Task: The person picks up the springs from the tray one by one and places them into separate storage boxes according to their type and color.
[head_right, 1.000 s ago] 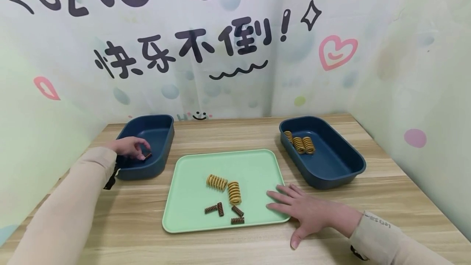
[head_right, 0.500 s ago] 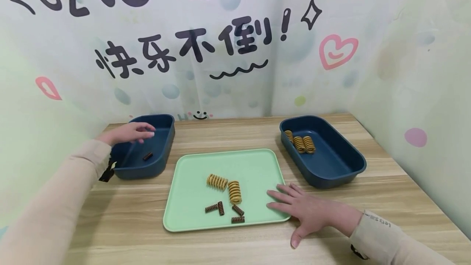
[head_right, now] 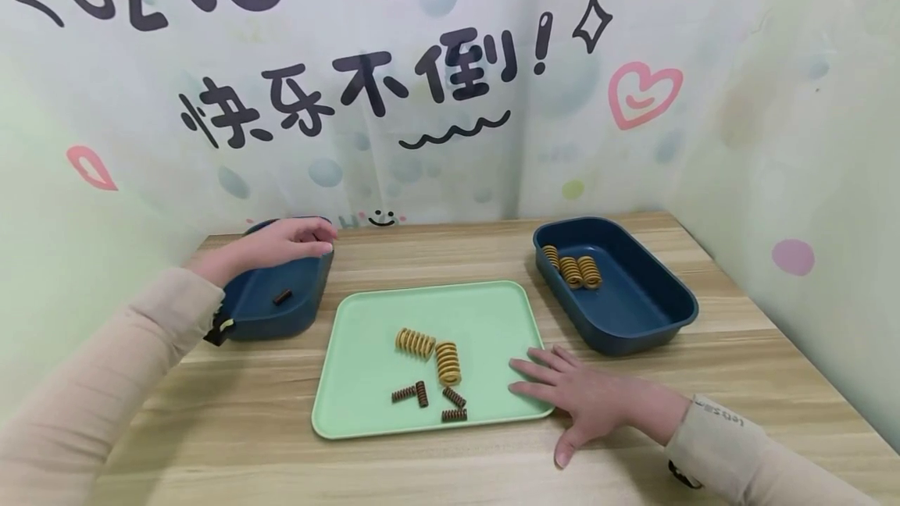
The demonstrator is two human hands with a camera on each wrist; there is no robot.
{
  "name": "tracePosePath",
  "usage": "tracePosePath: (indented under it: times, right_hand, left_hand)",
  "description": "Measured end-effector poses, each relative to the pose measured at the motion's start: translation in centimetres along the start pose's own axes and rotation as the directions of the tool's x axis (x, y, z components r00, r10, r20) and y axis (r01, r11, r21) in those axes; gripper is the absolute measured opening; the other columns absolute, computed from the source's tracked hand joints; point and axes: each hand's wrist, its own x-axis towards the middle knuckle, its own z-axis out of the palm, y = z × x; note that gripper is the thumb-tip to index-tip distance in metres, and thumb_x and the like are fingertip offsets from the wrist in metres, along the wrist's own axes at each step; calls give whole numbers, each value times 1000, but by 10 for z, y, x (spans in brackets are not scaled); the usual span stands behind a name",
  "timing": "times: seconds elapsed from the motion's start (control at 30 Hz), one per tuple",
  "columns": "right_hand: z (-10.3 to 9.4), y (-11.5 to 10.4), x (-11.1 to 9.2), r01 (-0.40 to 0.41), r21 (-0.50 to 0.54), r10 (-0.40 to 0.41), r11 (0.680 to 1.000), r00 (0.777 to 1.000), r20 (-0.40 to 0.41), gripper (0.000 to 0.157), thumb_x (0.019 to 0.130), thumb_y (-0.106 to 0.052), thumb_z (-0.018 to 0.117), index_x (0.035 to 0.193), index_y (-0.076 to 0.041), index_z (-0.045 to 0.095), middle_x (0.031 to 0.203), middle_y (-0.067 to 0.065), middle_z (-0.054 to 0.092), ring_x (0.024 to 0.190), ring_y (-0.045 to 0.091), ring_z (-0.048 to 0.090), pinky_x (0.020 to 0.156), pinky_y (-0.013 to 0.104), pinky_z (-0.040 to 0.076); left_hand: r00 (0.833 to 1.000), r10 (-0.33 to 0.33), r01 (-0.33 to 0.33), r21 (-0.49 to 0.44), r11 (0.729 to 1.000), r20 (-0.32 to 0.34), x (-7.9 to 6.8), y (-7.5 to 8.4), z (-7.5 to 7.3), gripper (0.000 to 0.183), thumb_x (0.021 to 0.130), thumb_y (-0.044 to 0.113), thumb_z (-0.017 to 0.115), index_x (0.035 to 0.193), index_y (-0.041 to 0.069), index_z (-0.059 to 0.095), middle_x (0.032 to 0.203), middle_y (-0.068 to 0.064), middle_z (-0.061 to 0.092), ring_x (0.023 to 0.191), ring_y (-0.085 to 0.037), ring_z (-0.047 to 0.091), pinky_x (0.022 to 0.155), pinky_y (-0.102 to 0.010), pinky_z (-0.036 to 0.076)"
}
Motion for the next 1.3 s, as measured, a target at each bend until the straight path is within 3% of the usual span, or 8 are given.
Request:
tracePosePath:
  times: [0.3, 0.4, 0.53, 0.67, 0.77, 0.9, 1.07, 1.3]
  right_hand:
    - [-1, -1, 1, -14, -7, 15, 1000, 1000, 20, 92, 76, -75, 30, 141, -11, 34, 146, 18, 28, 130, 40, 23, 106, 22, -18]
    - [-1, -1, 1, -14, -8, 14, 1000, 1000, 13, 92, 76, -75, 30, 141, -10, 35, 145, 19, 29, 132, 38, 20, 106, 22, -18]
    - [-1, -1, 0, -17, -5, 17, 1000, 1000, 10, 92, 76, -75, 31, 141, -11, 35, 145, 19, 28, 137, 33, 13, 106, 22, -18]
    - [-1, -1, 0, -19, 2, 19, 1000, 1000, 18, 92, 76, -75, 32, 142, -11, 34, 146, 18, 27, 137, 31, 10, 106, 22, -18]
    - [-1, -1, 1, -19, 7, 19, 1000, 1000, 24, 92, 76, -75, 31, 142, -11, 33, 146, 18, 27, 136, 33, 12, 105, 22, -19]
    - [-1, -1, 1, -16, 8, 16, 1000, 1000, 18, 92, 75, -75, 31, 141, -11, 34, 146, 18, 27, 133, 36, 17, 106, 22, -18]
    - [-1, -1, 1, -10, 4, 10, 1000, 1000, 14, 92, 76, -74, 32, 141, -10, 35, 145, 19, 28, 133, 37, 18, 106, 22, -18]
    - [0, -1, 1, -14, 9, 14, 1000, 1000, 13, 92, 76, -75, 30, 141, -11, 35, 146, 18, 28, 133, 37, 18, 106, 22, -18]
  left_hand:
    - [978, 163, -164, -2, 986, 131, -2, 37, 36, 27, 91, 21, 57, 115, 8, 58, 93, -1, 61, 80, -13, 56, 74, -31, 47]
    - [950, 231, -236, -2, 972, 211, -4, 45, 50, 28, 91, 23, 57, 116, 10, 58, 91, 2, 59, 80, -10, 56, 74, -28, 47]
    - [890, 302, -318, -10, 948, 341, -3, 54, 72, 32, 90, 24, 59, 118, 10, 57, 91, 6, 58, 79, -7, 53, 73, -25, 46]
    - [839, 308, -333, -26, 943, 448, -2, 58, 94, 36, 88, 23, 62, 120, 9, 57, 88, 9, 58, 74, -4, 51, 70, -21, 44]
    - [822, 270, -304, -15, 953, 502, -2, 57, 109, 36, 85, 22, 65, 120, 14, 58, 84, 12, 57, 71, -3, 49, 69, -18, 43]
    - [804, 227, -268, -5, 963, 550, -1, 56, 124, 39, 82, 22, 68, 119, 19, 59, 83, 11, 57, 67, -3, 48, 67, -17, 42]
    - [779, 227, -293, 19, 956, 584, 1, 53, 136, 42, 79, 20, 70, 120, 19, 59, 88, 11, 59, 70, -1, 48, 69, -16, 42]
    - [771, 234, -301, 15, 953, 592, 1, 52, 144, 41, 79, 18, 71, 119, 18, 60, 81, 13, 56, 69, 0, 47, 68, -15, 42]
